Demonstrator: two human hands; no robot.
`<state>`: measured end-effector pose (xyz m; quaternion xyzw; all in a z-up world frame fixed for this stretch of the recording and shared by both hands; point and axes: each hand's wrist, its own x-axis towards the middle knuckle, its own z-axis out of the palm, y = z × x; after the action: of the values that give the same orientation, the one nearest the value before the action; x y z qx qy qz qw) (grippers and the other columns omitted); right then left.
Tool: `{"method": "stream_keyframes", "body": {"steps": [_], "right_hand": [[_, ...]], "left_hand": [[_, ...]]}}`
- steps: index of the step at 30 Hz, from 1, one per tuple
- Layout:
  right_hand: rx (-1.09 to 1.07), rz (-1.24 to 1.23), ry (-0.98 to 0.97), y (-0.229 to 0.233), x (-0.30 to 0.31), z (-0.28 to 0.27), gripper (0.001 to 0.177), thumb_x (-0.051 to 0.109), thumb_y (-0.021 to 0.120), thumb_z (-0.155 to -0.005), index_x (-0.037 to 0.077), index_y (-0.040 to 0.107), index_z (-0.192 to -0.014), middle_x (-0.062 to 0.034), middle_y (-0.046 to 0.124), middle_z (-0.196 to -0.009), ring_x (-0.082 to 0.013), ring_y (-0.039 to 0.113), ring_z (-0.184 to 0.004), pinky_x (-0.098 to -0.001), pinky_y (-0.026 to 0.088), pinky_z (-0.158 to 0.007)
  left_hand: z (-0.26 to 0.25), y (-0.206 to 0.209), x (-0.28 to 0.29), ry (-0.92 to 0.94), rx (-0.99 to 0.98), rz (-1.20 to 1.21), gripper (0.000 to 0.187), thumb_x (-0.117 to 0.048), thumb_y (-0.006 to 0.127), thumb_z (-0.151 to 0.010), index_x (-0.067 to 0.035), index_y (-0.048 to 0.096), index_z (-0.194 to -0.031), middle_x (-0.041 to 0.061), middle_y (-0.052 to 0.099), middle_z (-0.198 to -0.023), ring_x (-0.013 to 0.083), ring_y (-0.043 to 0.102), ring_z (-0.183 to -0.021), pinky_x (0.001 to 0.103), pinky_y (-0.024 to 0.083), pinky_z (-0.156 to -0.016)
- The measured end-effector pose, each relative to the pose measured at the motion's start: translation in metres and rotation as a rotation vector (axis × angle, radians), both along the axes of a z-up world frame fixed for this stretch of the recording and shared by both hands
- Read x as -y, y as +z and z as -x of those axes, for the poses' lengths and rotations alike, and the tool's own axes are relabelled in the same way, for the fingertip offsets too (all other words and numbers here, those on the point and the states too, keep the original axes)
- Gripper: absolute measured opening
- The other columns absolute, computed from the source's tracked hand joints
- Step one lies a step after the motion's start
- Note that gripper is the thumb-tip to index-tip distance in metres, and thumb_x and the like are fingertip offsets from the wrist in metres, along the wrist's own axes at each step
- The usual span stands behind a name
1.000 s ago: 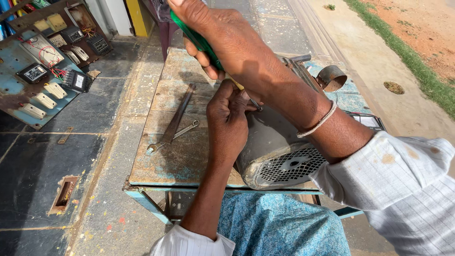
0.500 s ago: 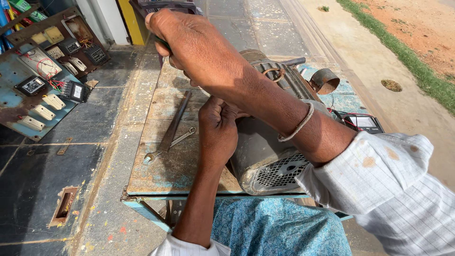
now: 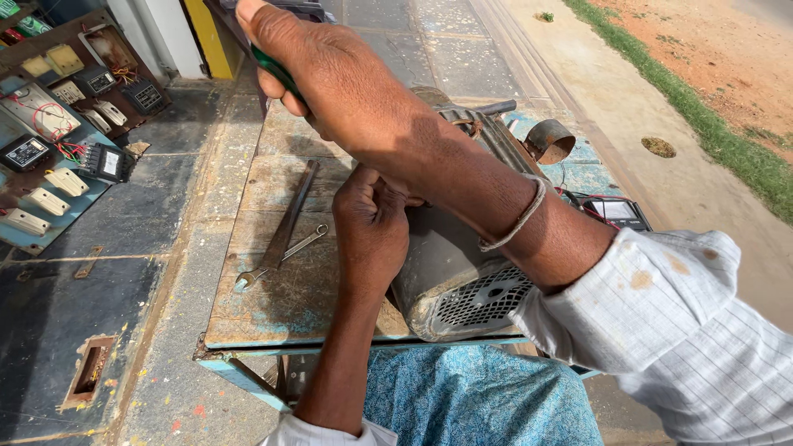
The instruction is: The person disassembles an electric motor by removing the screws from the outer casing using a screwdriver, taking off the metal fan cover, and then using pliers to remove components from the internal shaft.
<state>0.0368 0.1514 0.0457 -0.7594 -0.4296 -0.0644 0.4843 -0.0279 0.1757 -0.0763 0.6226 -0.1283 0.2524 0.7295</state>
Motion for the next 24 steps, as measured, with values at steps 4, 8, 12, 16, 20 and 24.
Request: {"method": "stream_keyframes", "body": {"steps": [4, 8, 12, 16, 20, 24], "right_hand": [[-0.293, 0.052, 0.142, 0.011, 0.009, 0.014, 0.067, 0.071, 0.037, -0.102, 0.01, 0.054, -0.078, 0.0046, 0.041, -0.058, -0.01, 0.04, -0.049, -0.0331, 0.039, -0.044], [-0.157, 0.097, 0.128, 0.009, 0.007, 0.021, 0.071, 0.073, 0.034, -0.103, 0.013, 0.059, -0.074, 0.006, 0.042, -0.053, -0.0081, 0.042, -0.047, -0.0289, 0.042, -0.045], [0.034, -0.084, 0.135, 0.007, 0.022, 0.028, 0.068, 0.068, 0.036, -0.112, 0.008, 0.06, -0.089, 0.0047, 0.05, -0.075, -0.01, 0.046, -0.066, -0.0313, 0.043, -0.06], [-0.159, 0.045, 0.2, 0.02, 0.023, 0.031, 0.064, 0.064, 0.034, -0.111, 0.01, 0.053, -0.082, 0.0035, 0.044, -0.066, -0.0103, 0.039, -0.056, -0.0325, 0.04, -0.053], [-0.22, 0.199, 0.204, 0.03, 0.018, 0.038, 0.061, 0.061, 0.031, -0.107, 0.012, 0.053, -0.078, 0.0028, 0.039, -0.058, -0.01, 0.035, -0.049, -0.0328, 0.039, -0.049], [-0.057, 0.077, 0.145, 0.023, 0.021, 0.05, 0.07, 0.068, 0.033, -0.109, 0.01, 0.052, -0.075, 0.0025, 0.042, -0.063, -0.0092, 0.04, -0.054, -0.035, 0.041, -0.051]], "left_hand": [[0.002, -0.001, 0.003, -0.032, 0.086, -0.014, 0.019, -0.017, 0.052, -0.109, -0.003, 0.065, -0.109, 0.007, 0.071, -0.091, 0.0134, 0.071, -0.087, 0.032, 0.06, -0.078], [-0.001, -0.011, 0.007, -0.002, 0.037, 0.038, 0.019, -0.017, 0.055, -0.107, -0.003, 0.066, -0.102, 0.006, 0.071, -0.086, 0.0129, 0.071, -0.082, 0.032, 0.061, -0.074], [-0.01, -0.023, 0.013, 0.128, 0.084, -0.016, 0.023, -0.018, 0.054, -0.109, -0.001, 0.067, -0.103, 0.007, 0.07, -0.085, 0.0135, 0.066, -0.083, 0.033, 0.055, -0.077], [-0.005, -0.019, 0.013, 0.12, 0.115, -0.061, 0.024, -0.021, 0.056, -0.107, -0.001, 0.066, -0.117, 0.006, 0.072, -0.095, 0.0123, 0.068, -0.09, 0.031, 0.056, -0.08], [-0.004, -0.016, 0.008, -0.016, 0.067, 0.021, 0.022, -0.021, 0.057, -0.107, -0.005, 0.069, -0.116, 0.005, 0.072, -0.09, 0.0119, 0.068, -0.086, 0.03, 0.057, -0.077], [-0.011, -0.022, 0.012, 0.033, 0.092, 0.006, 0.018, -0.019, 0.06, -0.106, -0.005, 0.07, -0.114, 0.006, 0.072, -0.095, 0.0133, 0.067, -0.09, 0.03, 0.056, -0.082]]}}
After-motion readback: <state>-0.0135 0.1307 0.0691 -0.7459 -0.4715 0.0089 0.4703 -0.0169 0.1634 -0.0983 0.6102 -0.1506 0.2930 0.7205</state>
